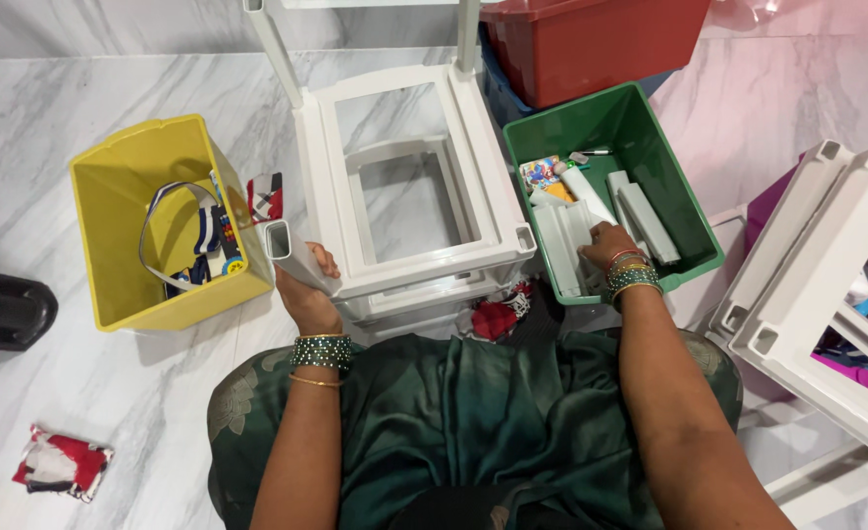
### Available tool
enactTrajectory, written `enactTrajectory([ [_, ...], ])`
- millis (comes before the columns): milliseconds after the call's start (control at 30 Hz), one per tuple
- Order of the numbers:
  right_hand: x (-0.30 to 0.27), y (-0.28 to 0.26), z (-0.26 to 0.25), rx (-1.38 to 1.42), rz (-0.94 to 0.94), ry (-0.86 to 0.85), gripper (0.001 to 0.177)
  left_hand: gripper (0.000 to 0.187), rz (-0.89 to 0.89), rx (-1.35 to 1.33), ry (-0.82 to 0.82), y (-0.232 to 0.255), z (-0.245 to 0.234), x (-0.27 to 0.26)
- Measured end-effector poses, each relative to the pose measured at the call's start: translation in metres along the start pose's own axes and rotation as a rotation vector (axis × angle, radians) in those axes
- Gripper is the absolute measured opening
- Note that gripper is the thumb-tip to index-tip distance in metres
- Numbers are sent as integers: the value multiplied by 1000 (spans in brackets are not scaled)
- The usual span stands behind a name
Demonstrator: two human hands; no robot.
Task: The person assembles a white plastic frame by inserting tubular legs into a square base and then wipes the frame with a cloth. The person handles the frame and legs by hand and uses a cloth to clean the surface.
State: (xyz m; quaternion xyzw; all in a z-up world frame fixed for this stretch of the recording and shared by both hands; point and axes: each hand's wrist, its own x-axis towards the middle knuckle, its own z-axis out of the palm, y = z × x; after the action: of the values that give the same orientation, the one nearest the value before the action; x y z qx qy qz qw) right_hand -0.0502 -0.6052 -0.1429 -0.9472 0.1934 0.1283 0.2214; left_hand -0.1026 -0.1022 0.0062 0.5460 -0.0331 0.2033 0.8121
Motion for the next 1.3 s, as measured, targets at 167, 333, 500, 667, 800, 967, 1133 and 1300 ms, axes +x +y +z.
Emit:
enactTrajectory([
  [167, -2, -2, 3, 99, 10, -7, 55, 47, -5, 139, -46, 5, -8, -7],
  [333, 2, -2, 5, 150, -42, -12, 63, 31, -42, 86, 41, 13, -1, -24],
  [500, -1, 2, 1, 247, -3, -154, 66, 30, 287, 321, 406, 22, 17, -52],
  [667, -16, -5, -12, 235, -91, -118, 61, 35, 777, 710, 206, 46, 32, -88],
  [800, -41, -26, -42, 734, -148, -28, 55, 21, 824, 784, -285, 61, 62, -93],
  [967, -94, -50, -84, 1517, -320, -132, 47, 9, 502, 753, -572, 52, 116, -69],
  [1133, -121, -63, -98, 1927, -543, -323, 55, 7, 357, 673, -689, 22, 158, -42],
  [1300, -123, -75, -99, 1925, -571, -302, 53, 23, 253, 742, -762, -8, 187, -28],
])
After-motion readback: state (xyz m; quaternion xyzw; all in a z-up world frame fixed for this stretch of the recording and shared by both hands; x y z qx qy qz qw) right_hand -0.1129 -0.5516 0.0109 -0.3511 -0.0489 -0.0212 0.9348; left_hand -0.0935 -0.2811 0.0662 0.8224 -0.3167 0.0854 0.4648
